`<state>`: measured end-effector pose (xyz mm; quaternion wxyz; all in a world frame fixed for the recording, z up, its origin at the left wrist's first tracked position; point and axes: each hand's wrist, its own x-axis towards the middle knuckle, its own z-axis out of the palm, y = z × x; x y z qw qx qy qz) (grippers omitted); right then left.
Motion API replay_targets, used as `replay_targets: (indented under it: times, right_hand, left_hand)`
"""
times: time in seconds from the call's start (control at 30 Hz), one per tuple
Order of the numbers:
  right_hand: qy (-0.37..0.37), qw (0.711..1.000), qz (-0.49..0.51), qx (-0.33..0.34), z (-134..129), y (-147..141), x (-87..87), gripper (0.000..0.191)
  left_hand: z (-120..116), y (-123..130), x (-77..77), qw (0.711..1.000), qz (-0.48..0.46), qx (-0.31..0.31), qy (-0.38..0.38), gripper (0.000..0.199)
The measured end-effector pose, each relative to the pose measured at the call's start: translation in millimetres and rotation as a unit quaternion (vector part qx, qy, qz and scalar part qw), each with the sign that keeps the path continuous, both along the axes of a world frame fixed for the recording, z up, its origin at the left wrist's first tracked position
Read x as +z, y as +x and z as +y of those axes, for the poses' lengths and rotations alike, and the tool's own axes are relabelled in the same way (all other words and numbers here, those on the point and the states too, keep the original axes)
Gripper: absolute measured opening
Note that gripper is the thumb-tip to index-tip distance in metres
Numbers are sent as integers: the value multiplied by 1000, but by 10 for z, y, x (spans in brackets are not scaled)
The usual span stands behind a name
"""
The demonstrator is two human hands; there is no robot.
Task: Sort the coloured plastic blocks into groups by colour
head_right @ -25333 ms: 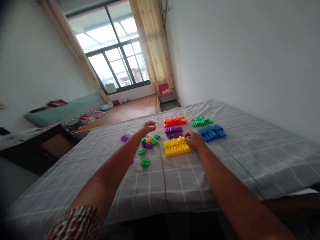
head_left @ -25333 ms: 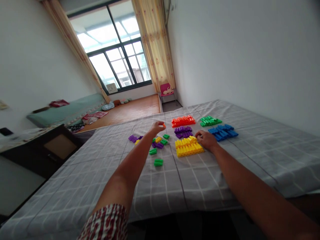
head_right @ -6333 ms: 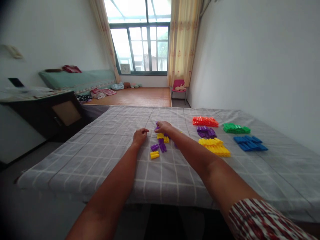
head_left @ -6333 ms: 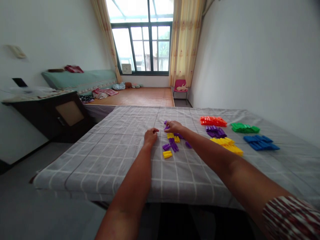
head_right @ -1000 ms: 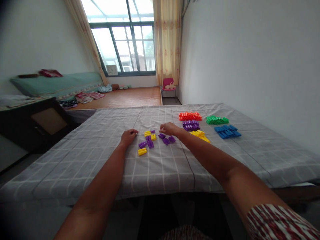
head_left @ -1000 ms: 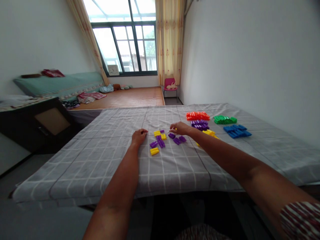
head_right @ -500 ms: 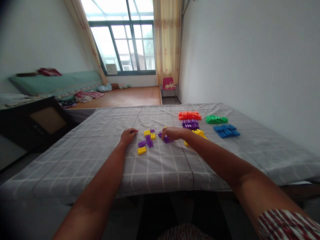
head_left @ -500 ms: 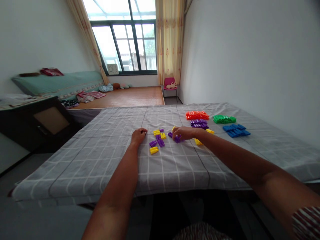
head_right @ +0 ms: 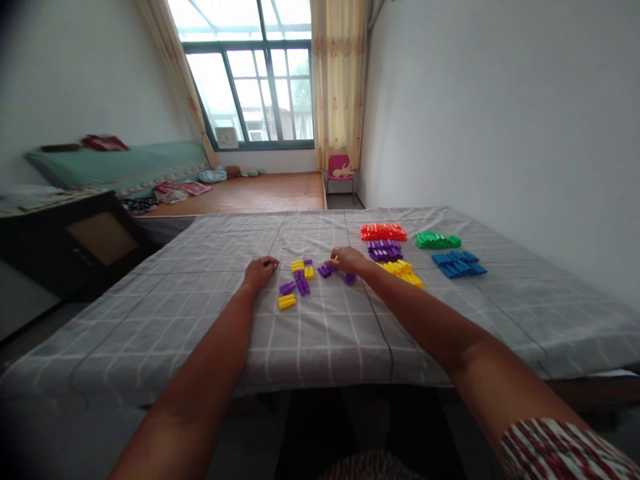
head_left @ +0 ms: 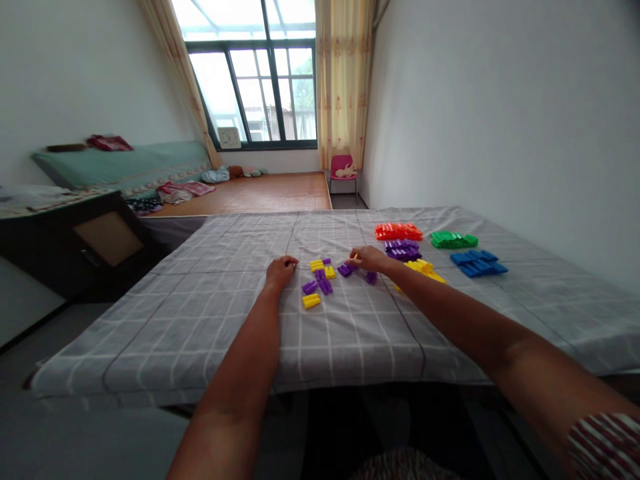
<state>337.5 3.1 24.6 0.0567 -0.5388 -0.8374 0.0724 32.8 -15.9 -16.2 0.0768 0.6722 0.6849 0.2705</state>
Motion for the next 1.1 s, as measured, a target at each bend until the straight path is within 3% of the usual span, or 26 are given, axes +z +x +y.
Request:
replay_targets:
  times: [0.13, 0.33, 0.5, 0.6, 0.7, 0.8, 0.87, 1.0, 1.1]
  right_hand:
    - [23, 1000, -3, -7, 22, 5, -44, 28]
    - [-35, 996, 80, 9, -44, 36, -128, 25]
    - [5, 992, 128, -18, -130, 120, -29, 28]
    - [44, 983, 170, -56, -94, 470, 133, 33]
    - [82, 971, 178, -135, 6, 1083, 250, 36]
    - [78, 958, 167, -220, 84, 1712, 210, 35]
    - [40, 953, 148, -262, 95, 1986, 101, 33]
    - [-5, 954, 79, -288, 70, 2103, -131, 34]
    - [-4, 957, 49, -286, 63, 2042, -185, 41]
  left_hand:
    - [-2, -3, 7, 1000, 8, -4, 1, 31]
    - [-1, -5, 12, 1000, 4, -6, 4, 30]
    - [-15, -12, 36, 1000, 2, -1, 4, 30]
    - [-15, -18, 52, 1000, 6, 1, -5, 30]
    - [-7, -23, 60, 1000, 11, 1, -8, 31]
    - [4, -25, 59, 1000, 10, 7, -14, 31]
    - [11, -26, 57, 1000, 7, 14, -18, 31]
    - [18, -33, 53, 1000, 3, 17, -16, 30]
    - [15, -41, 50, 1000, 6, 17, -12, 31]
